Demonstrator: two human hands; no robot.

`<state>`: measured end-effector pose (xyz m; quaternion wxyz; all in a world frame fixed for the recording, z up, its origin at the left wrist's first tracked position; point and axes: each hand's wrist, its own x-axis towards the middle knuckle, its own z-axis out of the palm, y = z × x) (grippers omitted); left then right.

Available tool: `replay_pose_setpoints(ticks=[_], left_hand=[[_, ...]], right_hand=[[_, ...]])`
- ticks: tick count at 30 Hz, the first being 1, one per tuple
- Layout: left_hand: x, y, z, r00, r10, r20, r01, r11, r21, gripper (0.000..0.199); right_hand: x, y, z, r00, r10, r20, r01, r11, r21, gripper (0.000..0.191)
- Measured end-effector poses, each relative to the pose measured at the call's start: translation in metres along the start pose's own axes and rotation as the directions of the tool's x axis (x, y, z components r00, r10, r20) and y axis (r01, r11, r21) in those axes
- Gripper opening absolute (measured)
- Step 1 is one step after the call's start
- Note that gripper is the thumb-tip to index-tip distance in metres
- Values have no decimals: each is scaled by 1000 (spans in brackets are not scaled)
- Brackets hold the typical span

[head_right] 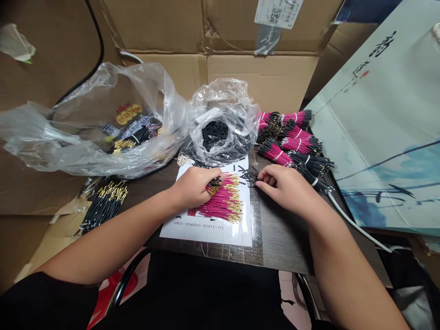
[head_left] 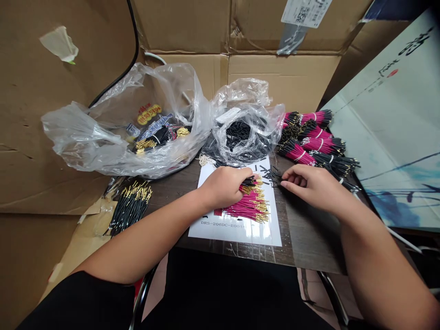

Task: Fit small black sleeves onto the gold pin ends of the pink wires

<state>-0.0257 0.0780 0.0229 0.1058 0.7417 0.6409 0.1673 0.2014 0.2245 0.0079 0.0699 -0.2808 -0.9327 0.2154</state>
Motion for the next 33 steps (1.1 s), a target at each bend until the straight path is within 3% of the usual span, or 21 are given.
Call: replay_pose_setpoints(ticks=[4, 10, 16, 21, 26, 33], left_hand=[[0, 0, 0, 1000, 11, -2, -11, 1000, 10, 31], [0, 1, 3, 1000, 27, -16, -27, 999, 45, 26], [0, 1, 2, 999, 34, 0, -34, 999, 35, 31], [0, 1, 1, 1000, 19, 2, -19, 999, 47, 31], [0, 1, 0, 1000, 26, 2, -26, 999, 39, 34], [-1, 2, 1, 1000, 23, 16, -24, 999, 29, 33]], right_hand=[[0, 4, 1, 997, -36, 65, 38, 999, -30, 23], [2, 0, 10, 995, -82, 54, 85, 996, -42, 11], [1, 3, 6, 992, -100, 77, 108, 989, -98, 7], [2, 9, 2, 996, -73, 52, 78, 991, -113, 6], [3, 9, 3, 997, -63, 47, 67, 994, -91, 18], [4, 4, 10, 997, -40, 72, 53, 983, -175, 9]])
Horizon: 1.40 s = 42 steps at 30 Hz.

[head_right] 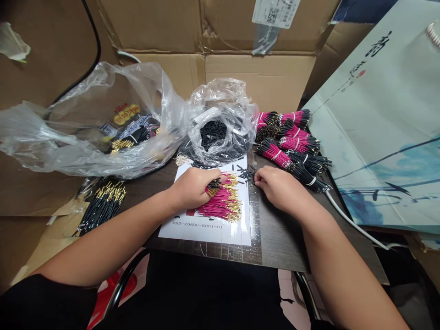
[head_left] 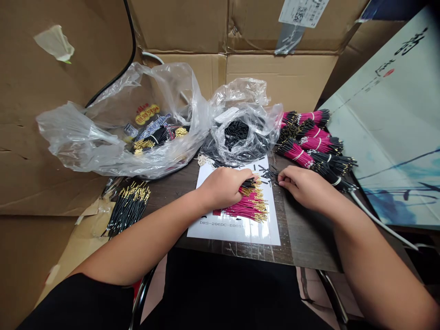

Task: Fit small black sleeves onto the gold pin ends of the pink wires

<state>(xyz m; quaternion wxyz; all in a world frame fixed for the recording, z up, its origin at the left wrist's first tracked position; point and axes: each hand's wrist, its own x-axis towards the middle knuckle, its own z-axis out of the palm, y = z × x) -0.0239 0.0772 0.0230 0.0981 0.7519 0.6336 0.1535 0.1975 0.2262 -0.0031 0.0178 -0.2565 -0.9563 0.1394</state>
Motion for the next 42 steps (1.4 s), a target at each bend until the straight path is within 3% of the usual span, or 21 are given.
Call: replay_pose_setpoints(ticks=[4, 8, 12, 18, 29, 36, 42], left_hand=[[-1, -2, 3, 1000, 31, -8, -31, 999, -27, 35], [-2, -1, 5, 995, 87, -41, -92, 989, -114, 28], [-3, 4, 6, 984, 136, -113, -160, 959, -234, 13], [-5, 6, 12, 982, 159, -99, -180, 946, -271, 13], [-4, 6, 12, 969, 174, -174, -230, 894, -384, 18], [-4, 7, 12, 941, 160, -299, -270, 887, -374, 22], [-5, 8, 14, 937, 146, -316, -261, 896, -360, 19]], right_hand=[[-3, -5, 2, 1000, -23, 2, 23, 997, -79, 10], [-5, -20, -7, 986, -122, -111, 129, 990, 56, 8], [-6, -50, -14, 909, -205, -362, 300, 925, 231, 9], [-10, -77, -3, 851, -257, -458, 399, 883, 246, 13], [-15, -82, -4, 823, -99, -559, 377, 832, 408, 18], [-15, -81, -1, 867, 27, -497, 300, 768, 566, 17], [-15, -87, 2, 870, 81, -486, 284, 724, 628, 10]])
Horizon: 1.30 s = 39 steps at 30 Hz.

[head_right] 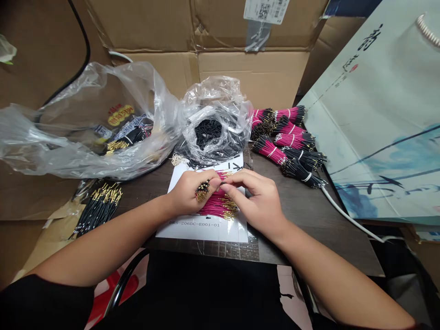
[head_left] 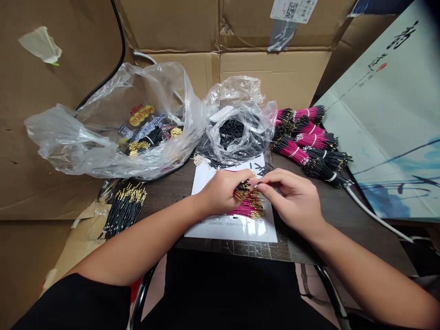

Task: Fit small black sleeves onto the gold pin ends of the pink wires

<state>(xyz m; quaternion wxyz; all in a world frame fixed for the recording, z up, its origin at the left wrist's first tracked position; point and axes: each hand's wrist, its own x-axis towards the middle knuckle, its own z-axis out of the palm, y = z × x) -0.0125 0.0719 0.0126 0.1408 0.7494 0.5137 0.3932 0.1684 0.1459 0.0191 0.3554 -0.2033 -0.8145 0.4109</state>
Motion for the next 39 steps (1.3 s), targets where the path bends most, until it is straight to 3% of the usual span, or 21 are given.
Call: replay_pose_setpoints(ticks=[5, 8, 11, 14, 29, 39], left_hand=[[-1, -1, 1, 1000, -16, 23, 15, 1000, 10, 16], [-2, -2, 0, 999, -39, 36, 38, 999, 20, 14], [-2, -2, -1, 996, -63, 69, 60, 997, 45, 14], [-1, -1, -1, 994, -66, 82, 61, 996, 60, 17], [0, -2, -2, 990, -63, 128, 43, 987, 154, 20], [2, -2, -3, 975, -110, 195, 51, 958, 283, 14]], right_hand=[[-1, 0, 2, 994, 16, -107, -10, 998, 55, 6], [-1, -3, -1, 982, -83, -167, 85, 996, 9, 7], [-3, -7, -4, 967, -226, -121, 221, 974, -49, 16], [-4, -9, -6, 955, -293, -38, 289, 954, -84, 25], [-2, -6, -9, 930, -365, 42, 367, 914, -175, 29], [-1, -5, -11, 934, -347, 85, 357, 915, -189, 27]])
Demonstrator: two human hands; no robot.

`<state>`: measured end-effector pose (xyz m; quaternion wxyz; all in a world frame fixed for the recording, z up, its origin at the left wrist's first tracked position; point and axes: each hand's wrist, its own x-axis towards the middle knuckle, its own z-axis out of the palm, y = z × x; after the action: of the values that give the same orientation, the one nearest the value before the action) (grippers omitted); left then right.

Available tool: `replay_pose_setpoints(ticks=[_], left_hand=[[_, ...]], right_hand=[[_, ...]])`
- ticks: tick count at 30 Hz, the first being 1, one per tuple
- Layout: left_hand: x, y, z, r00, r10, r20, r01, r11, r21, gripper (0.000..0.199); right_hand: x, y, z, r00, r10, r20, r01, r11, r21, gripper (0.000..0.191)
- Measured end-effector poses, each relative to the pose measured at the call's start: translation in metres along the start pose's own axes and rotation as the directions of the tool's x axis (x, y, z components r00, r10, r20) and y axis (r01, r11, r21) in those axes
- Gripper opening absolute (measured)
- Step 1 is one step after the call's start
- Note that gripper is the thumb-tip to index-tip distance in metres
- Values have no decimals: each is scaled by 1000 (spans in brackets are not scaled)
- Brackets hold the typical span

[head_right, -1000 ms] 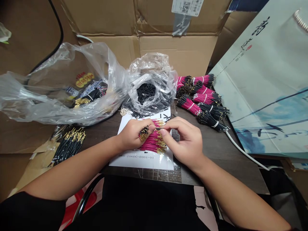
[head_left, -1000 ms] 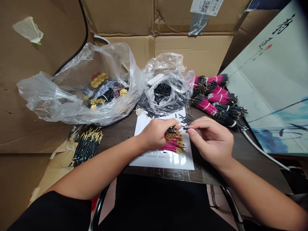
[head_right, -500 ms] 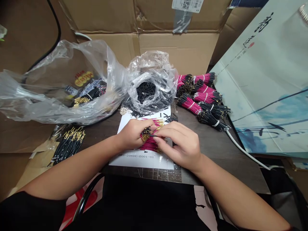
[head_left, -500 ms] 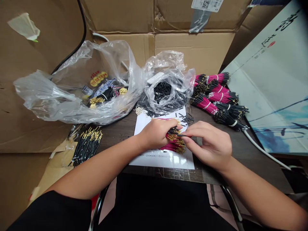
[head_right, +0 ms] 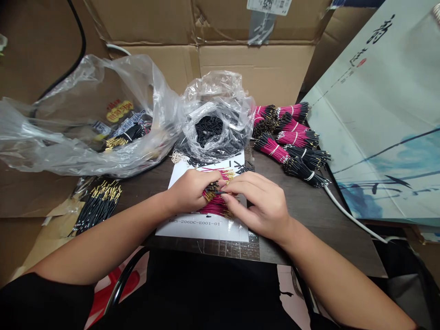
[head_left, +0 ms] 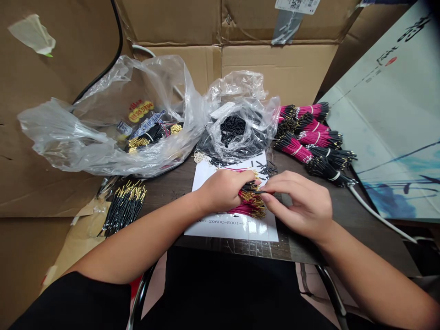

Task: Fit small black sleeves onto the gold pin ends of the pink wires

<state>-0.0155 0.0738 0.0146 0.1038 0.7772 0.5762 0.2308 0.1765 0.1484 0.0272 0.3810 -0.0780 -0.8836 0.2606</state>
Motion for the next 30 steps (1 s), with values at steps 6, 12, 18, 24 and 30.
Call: replay_pose_setpoints(ticks=[6, 12, 18, 24, 30], left_hand=[[0, 0, -1, 1000, -13, 12, 12, 996, 94, 19], [0, -1, 1, 1000, -28, 7, 27, 988, 152, 22], [2, 1, 0, 997, -77, 32, 73, 990, 119, 20], [3, 5, -2, 991, -110, 71, 106, 993, 57, 23], [3, 7, -3, 989, -129, 70, 126, 991, 39, 25]], right_hand=[[0, 2, -1, 999, -7, 43, 9, 999, -46, 23], [0, 4, -2, 997, -41, 67, 47, 996, -82, 24], [-1, 5, -5, 997, -48, 60, 55, 991, -120, 28], [1, 1, -4, 1000, 7, 2, -7, 993, -119, 26], [1, -1, -4, 1000, 10, -16, -12, 992, -123, 28]])
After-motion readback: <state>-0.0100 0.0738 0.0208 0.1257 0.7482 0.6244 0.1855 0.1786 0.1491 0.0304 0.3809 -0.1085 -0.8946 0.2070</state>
